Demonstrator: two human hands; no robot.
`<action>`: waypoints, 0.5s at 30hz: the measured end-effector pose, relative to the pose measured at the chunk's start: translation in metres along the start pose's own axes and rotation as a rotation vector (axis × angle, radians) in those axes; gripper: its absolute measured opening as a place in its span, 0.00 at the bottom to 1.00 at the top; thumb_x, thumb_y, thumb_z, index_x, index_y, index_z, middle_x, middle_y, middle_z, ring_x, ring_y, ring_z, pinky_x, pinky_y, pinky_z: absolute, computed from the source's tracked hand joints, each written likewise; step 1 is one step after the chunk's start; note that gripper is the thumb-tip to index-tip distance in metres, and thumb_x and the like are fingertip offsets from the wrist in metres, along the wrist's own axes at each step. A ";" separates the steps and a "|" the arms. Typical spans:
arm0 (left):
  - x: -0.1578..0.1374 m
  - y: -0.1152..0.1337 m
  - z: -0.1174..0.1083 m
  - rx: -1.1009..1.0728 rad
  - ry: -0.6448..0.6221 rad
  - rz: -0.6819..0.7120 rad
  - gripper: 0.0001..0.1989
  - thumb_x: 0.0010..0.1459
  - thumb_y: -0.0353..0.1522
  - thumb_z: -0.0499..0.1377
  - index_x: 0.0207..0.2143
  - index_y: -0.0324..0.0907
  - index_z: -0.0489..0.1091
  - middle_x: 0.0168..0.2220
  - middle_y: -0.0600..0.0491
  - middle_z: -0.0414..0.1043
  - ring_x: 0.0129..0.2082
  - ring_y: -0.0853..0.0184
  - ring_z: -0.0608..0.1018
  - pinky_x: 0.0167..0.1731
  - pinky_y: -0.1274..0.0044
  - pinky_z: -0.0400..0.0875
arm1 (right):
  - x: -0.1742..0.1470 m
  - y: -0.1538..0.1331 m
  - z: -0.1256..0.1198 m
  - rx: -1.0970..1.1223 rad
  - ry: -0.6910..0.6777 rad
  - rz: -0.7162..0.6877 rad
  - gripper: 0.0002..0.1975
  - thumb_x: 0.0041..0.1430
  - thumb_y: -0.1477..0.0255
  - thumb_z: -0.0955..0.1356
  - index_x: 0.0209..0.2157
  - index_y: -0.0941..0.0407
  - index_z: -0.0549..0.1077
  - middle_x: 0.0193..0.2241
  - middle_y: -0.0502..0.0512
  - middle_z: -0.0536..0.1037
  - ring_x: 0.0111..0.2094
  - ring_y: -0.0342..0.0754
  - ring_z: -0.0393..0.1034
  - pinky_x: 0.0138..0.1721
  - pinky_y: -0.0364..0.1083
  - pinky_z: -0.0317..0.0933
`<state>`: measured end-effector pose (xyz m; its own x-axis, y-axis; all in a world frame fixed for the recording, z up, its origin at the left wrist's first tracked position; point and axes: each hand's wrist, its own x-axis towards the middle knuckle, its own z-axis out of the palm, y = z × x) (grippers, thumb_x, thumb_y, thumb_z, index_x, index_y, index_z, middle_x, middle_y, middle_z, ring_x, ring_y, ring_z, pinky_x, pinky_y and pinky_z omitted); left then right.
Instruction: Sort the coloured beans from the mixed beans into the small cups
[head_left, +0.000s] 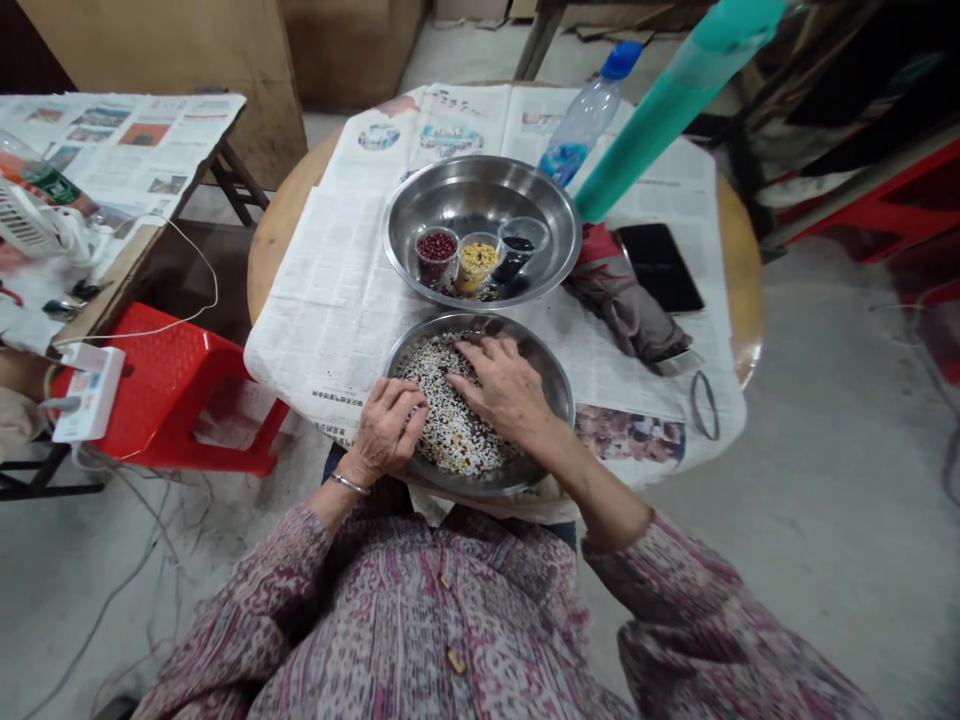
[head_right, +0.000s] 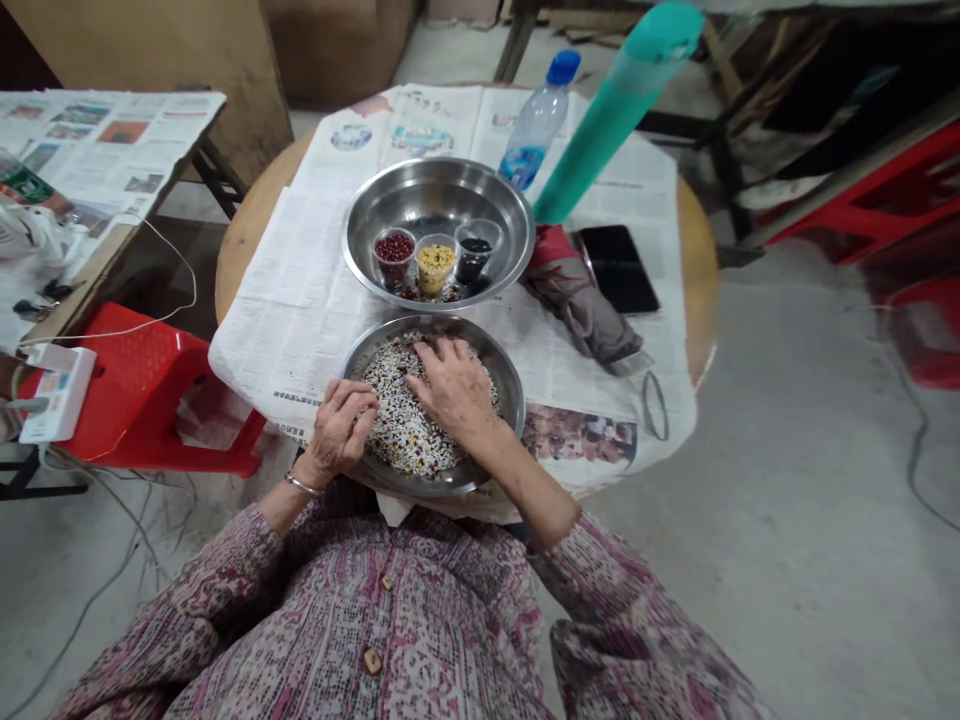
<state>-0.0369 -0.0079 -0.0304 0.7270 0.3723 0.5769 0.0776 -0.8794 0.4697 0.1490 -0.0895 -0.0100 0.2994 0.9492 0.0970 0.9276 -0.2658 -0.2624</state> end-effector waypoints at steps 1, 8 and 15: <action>0.000 0.000 0.000 -0.006 0.002 0.003 0.11 0.70 0.31 0.48 0.37 0.41 0.67 0.36 0.50 0.73 0.43 0.63 0.74 0.48 0.68 0.66 | 0.005 -0.002 0.002 -0.002 0.007 0.040 0.25 0.66 0.62 0.65 0.59 0.60 0.68 0.56 0.68 0.70 0.55 0.63 0.61 0.53 0.59 0.62; -0.005 -0.002 0.002 -0.046 0.028 -0.080 0.07 0.68 0.32 0.49 0.42 0.41 0.66 0.43 0.47 0.71 0.47 0.61 0.72 0.50 0.66 0.68 | 0.013 -0.032 0.015 0.232 -0.118 -0.230 0.19 0.61 0.71 0.67 0.53 0.58 0.71 0.51 0.64 0.70 0.53 0.58 0.61 0.53 0.56 0.60; -0.008 -0.002 0.003 -0.065 0.031 -0.108 0.07 0.67 0.31 0.51 0.45 0.41 0.64 0.45 0.46 0.69 0.49 0.60 0.71 0.50 0.66 0.69 | -0.020 -0.014 0.002 0.273 -0.347 -0.384 0.08 0.57 0.79 0.66 0.37 0.56 0.74 0.37 0.56 0.72 0.40 0.49 0.65 0.42 0.47 0.61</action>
<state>-0.0409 -0.0099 -0.0374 0.6956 0.4735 0.5403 0.1094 -0.8131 0.5718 0.1300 -0.1044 -0.0099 -0.1798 0.9809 -0.0740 0.8503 0.1171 -0.5131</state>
